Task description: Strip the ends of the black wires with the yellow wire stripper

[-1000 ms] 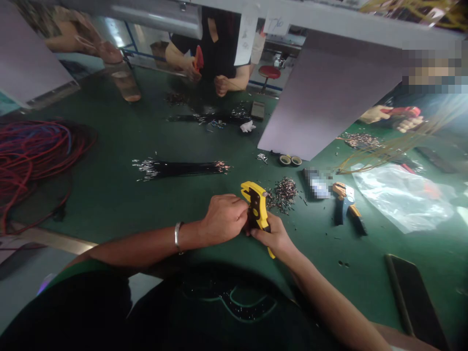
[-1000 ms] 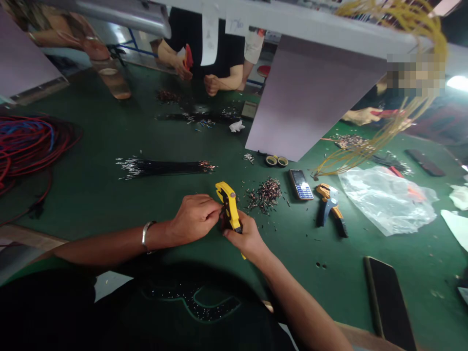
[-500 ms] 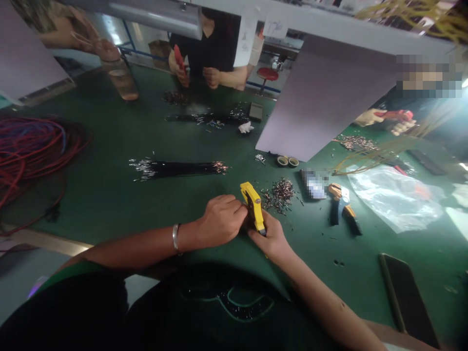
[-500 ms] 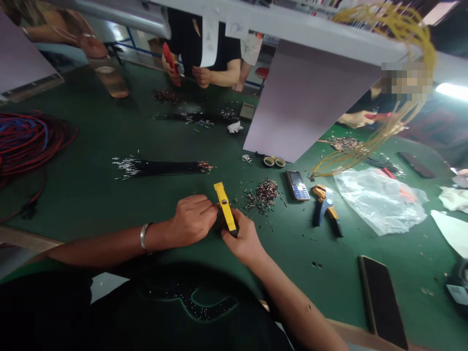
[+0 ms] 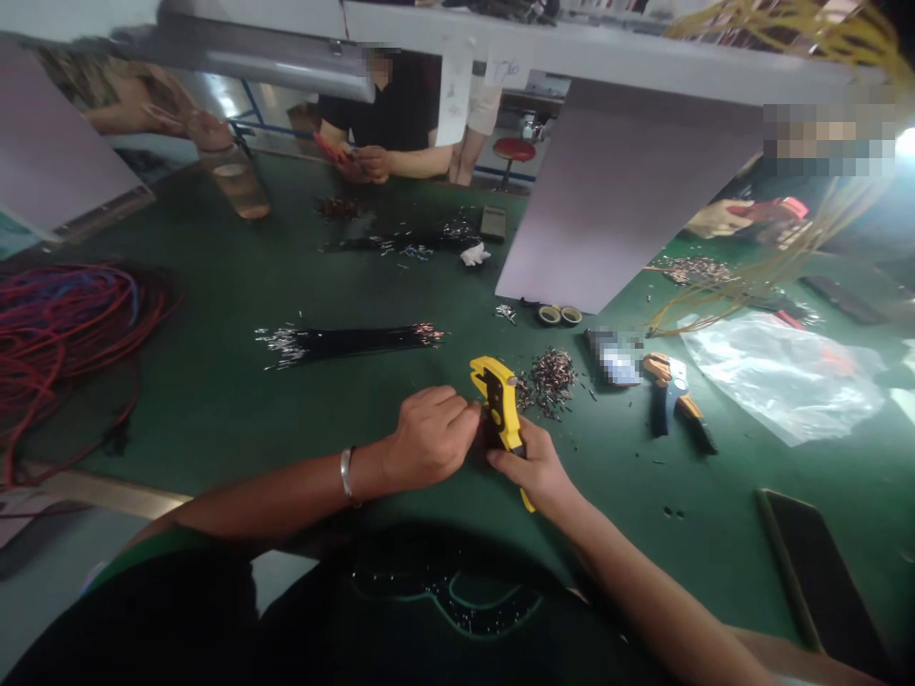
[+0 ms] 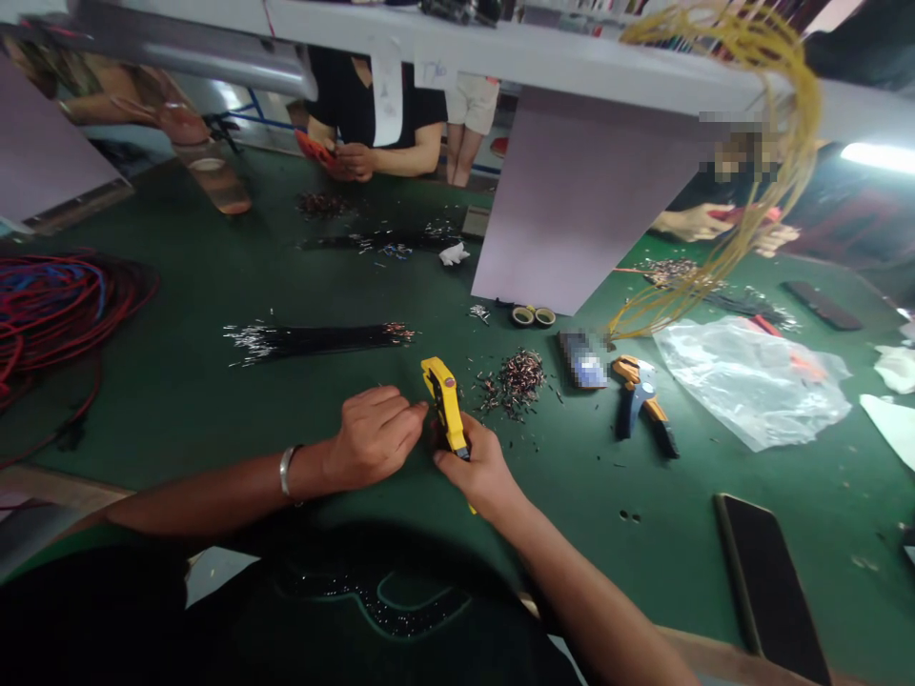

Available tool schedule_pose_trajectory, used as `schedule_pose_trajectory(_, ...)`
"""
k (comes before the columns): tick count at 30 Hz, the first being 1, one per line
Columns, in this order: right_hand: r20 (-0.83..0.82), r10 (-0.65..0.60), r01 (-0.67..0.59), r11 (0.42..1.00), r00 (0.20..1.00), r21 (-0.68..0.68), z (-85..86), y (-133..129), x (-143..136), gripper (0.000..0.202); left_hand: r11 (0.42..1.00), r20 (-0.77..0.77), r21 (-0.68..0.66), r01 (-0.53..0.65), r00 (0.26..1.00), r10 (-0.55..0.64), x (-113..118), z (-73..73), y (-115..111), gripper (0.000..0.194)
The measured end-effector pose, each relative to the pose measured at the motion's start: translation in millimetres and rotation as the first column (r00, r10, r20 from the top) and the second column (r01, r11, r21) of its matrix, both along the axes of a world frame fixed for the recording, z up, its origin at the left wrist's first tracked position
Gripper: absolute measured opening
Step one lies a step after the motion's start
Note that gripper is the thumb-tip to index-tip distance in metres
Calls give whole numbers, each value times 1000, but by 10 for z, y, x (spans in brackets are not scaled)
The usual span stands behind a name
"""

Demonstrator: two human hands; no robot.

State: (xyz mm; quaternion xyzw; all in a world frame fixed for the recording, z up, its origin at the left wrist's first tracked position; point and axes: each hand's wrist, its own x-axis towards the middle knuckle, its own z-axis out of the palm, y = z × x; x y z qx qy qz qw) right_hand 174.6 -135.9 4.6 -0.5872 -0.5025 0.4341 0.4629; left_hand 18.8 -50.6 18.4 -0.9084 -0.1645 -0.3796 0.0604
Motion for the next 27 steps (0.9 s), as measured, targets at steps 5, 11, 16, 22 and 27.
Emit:
schedule_pose_trajectory(5,-335,-80,78,997,939,-20,-54,2,23,27,999,13,25,28,1000,-28,6,9,-9,33)
schedule_pose_trajectory(11,-462,-134,166,986,877,29,-8,15,45,30,998,-39,-6,68,997,-68,19,-55,-74,32)
schedule_pose_trajectory(16,-395,-158,184,983,905,28,13,13,29,28,990,-72,-29,136,988,-137,26,-98,-124,26)
schedule_pose_trajectory(22,-304,-81,115,989,949,96,-70,-42,33,18,988,-76,-84,130,988,-137,35,-54,-152,26)
schedule_pose_trajectory(27,-222,-72,106,984,972,145,-114,-65,49,16,986,-117,-90,141,982,-151,28,-60,-174,25)
